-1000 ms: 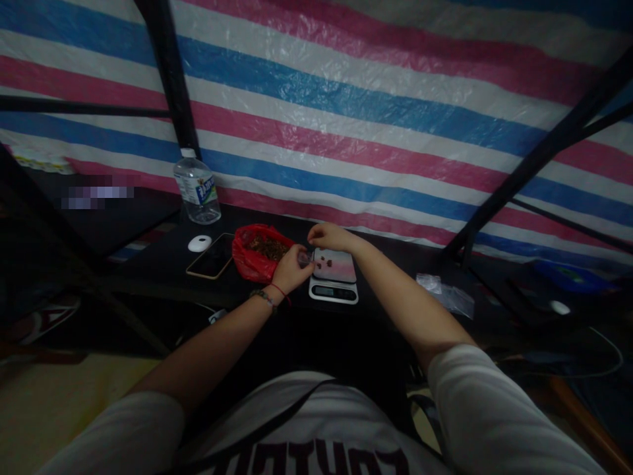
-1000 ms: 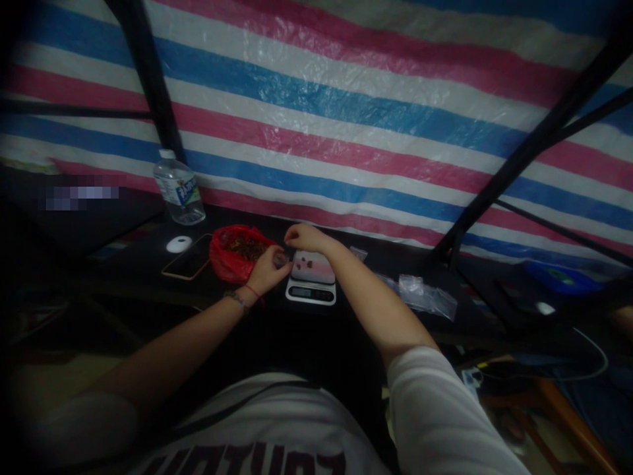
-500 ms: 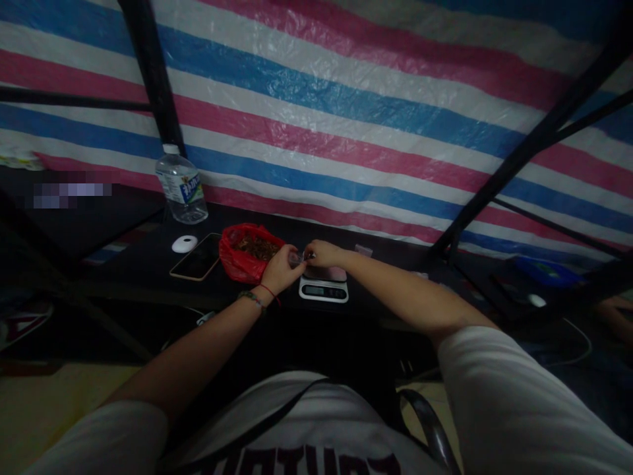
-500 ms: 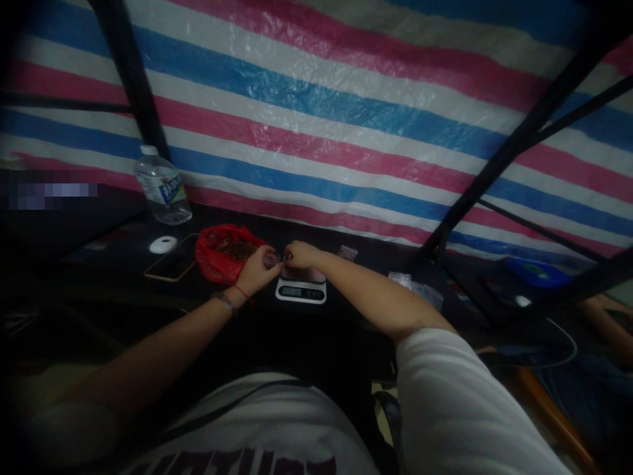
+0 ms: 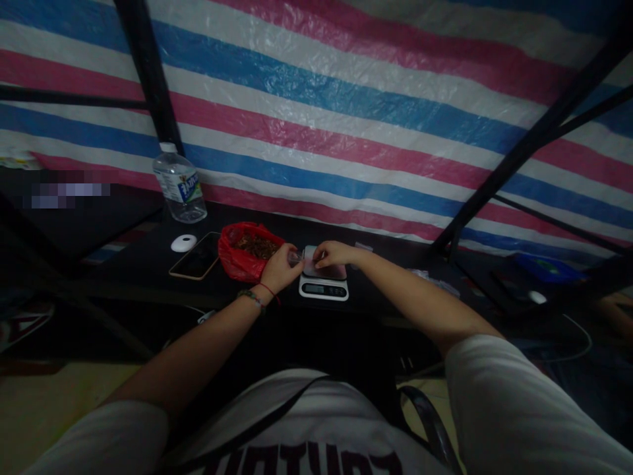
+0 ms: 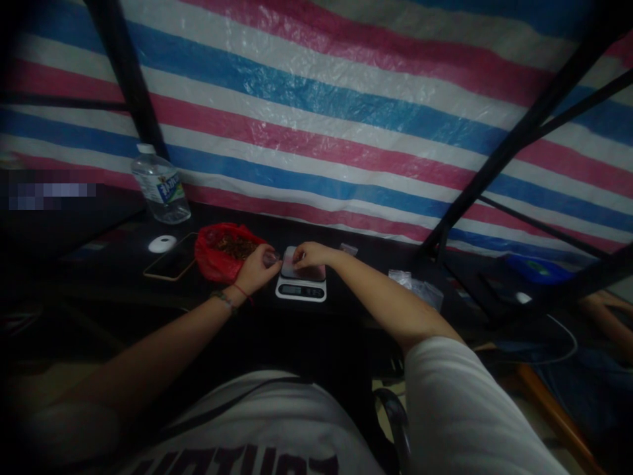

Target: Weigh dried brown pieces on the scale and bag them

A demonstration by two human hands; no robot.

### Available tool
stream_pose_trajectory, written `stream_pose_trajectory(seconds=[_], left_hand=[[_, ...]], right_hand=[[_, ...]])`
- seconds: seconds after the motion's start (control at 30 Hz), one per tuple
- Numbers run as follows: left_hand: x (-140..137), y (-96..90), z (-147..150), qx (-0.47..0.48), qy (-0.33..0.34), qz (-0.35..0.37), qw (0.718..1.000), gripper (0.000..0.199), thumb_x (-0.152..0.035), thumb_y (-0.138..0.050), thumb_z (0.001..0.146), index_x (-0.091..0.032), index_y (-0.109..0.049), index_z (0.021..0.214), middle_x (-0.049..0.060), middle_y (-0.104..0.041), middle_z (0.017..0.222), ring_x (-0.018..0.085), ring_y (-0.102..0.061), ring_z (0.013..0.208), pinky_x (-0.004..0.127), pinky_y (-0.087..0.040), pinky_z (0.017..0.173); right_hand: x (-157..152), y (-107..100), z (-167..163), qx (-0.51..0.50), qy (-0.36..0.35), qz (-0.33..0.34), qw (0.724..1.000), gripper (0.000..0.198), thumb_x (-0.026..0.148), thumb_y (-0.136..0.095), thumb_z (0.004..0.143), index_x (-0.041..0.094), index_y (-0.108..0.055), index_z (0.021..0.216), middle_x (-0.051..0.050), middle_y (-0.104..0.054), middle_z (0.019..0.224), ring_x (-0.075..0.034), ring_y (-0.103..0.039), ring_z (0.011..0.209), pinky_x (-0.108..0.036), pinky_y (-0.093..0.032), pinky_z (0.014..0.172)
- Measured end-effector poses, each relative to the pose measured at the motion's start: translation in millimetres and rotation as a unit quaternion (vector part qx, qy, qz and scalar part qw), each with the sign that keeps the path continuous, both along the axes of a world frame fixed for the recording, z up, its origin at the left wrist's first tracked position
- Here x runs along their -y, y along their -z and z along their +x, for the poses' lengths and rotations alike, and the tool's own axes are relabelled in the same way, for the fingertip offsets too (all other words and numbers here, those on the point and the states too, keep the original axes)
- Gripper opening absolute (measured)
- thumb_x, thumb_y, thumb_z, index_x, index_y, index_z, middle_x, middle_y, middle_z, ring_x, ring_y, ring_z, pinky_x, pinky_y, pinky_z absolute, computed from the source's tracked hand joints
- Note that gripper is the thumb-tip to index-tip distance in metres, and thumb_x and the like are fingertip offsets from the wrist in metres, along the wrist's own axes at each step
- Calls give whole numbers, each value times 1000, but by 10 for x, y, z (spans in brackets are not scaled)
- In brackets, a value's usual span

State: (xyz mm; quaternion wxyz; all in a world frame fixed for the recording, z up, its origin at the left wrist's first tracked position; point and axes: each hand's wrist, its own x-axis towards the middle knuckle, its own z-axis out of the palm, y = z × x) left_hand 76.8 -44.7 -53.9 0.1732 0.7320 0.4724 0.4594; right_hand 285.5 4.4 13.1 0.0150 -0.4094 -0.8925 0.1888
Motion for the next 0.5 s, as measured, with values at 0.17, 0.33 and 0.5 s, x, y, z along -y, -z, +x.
stream_pose_trajectory(seconds=[0.17,0.33,0.5], left_hand=[[-8,5,-3,2,6,0,1000,33,-38,-60,76,-17,-53,100,6,-64,90,19,-63,80,31,-50,73],[14,-24,6,-2,1,-4,1000,33,-37,-61,75,-17,-53,100,6,-65,90,19,-64,81,31,-50,74],[25,-25,13,-9,-2,-4,1000,31,-37,-60,76,-19,-53,99,6,-65,91,20,-64,82,31,-50,75]], right_hand=[[-41,4,-26,39,11,5,999,28,16,-62,71,13,-69,98,-5,-70,88,-14,-62,75,-19,-42,64],[-57,-17,-119,101,14,67,993,30,17,-61,70,13,-70,98,-6,-71,89,-16,-62,76,-21,-39,63],[-60,18,-179,129,7,116,985,28,19,-62,69,14,-70,95,-7,-70,88,-17,-61,78,-22,-38,64]])
